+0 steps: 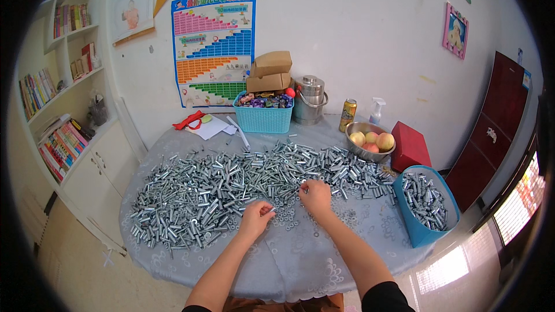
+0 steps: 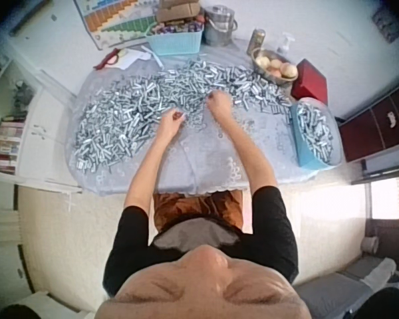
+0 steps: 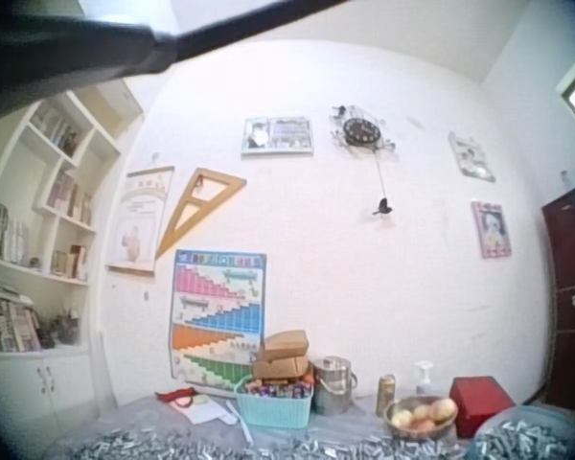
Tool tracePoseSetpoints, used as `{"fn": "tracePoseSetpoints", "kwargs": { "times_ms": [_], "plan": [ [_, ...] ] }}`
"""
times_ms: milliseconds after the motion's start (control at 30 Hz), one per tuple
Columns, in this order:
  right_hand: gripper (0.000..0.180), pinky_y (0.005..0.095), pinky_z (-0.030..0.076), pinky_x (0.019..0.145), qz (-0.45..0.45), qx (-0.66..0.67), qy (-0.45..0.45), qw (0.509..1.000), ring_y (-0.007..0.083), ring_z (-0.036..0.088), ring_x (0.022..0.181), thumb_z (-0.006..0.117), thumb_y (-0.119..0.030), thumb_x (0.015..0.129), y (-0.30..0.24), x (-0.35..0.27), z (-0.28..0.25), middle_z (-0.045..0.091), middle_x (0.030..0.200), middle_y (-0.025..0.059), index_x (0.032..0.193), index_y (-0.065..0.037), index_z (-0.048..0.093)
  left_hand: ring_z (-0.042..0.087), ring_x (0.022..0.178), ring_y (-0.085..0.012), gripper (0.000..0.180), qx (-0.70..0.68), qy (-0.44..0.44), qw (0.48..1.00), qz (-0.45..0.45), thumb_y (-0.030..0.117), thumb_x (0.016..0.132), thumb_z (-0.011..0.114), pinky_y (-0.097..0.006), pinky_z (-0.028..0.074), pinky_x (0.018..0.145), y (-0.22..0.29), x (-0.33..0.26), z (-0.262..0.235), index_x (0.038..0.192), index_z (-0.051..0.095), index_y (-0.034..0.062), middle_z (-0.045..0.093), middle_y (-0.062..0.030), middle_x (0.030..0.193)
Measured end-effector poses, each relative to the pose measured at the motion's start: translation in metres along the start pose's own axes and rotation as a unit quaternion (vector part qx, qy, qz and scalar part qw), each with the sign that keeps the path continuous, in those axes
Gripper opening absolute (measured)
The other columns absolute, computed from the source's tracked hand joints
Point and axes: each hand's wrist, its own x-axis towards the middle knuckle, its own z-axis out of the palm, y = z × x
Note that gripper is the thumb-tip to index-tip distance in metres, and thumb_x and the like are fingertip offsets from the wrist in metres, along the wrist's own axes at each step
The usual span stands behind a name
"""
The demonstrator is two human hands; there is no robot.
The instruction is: The person sits at a table covered with a large pile of metal bolts and washers. They repeatedly pick up a bolt and a washer, thread the washer onto the bolt, and place the assembled unit into a blue plastic bin on the right. The process is continuous and repetitive throughout the clip.
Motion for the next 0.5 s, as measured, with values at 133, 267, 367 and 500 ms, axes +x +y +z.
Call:
{"fn": "tracePoseSetpoints", "kwargs": {
  "times_ms": [133, 267, 367, 500],
  "plan": [
    [0.014, 0.0285, 0.046, 0.063, 0.075, 0.253, -0.020, 0.964, 0.0170, 0.057, 0.068, 0.067, -0.012, 0.073, -0.003, -0.032, -0.036, 0.063, 0.077, 0.0067, 0.083, -0.004, 0.064, 0.061, 0.078, -0.0167, 0.020, -0.276, -0.029, 0.954, -0.109, 0.005, 0.079, 0.063, -0.028, 0.050, 0.070, 0.008, 0.006, 0.012, 0.097, 0.058, -0.0024, 0.062, -0.0092, 0.087],
    [0.014, 0.0231, 0.045, 0.062, 0.104, 0.328, -0.057, 0.937, 0.0087, 0.053, 0.065, 0.068, -0.010, 0.075, -0.006, -0.062, -0.058, 0.063, 0.077, 0.0024, 0.087, -0.002, 0.064, 0.062, 0.083, -0.0219, 0.025, -0.519, -0.048, 0.829, -0.202, 0.003, 0.083, 0.058, -0.031, 0.052, 0.076, 0.026, 0.004, 0.022, 0.106, 0.052, -0.0041, 0.061, -0.0126, 0.094],
    [0.015, 0.0235, 0.045, 0.062, 0.103, 0.330, -0.082, 0.935, 0.0090, 0.053, 0.065, 0.068, -0.008, 0.075, -0.004, -0.076, -0.055, 0.063, 0.079, 0.0033, 0.088, -0.002, 0.064, 0.062, 0.084, -0.0230, 0.023, -0.530, -0.034, 0.823, -0.201, 0.001, 0.084, 0.056, -0.033, 0.053, 0.079, 0.025, -0.001, 0.030, 0.106, 0.052, -0.0031, 0.060, -0.0138, 0.096],
    [0.015, 0.0247, 0.046, 0.063, 0.063, 0.299, -0.102, 0.947, 0.0112, 0.054, 0.066, 0.068, -0.007, 0.074, -0.010, -0.078, -0.058, 0.062, 0.080, 0.0055, 0.088, -0.002, 0.064, 0.061, 0.086, -0.0215, 0.021, -0.534, -0.031, 0.823, -0.191, 0.001, 0.083, 0.056, -0.032, 0.052, 0.080, 0.025, -0.003, 0.030, 0.104, 0.053, -0.0026, 0.061, -0.0129, 0.094]
  ]
}}
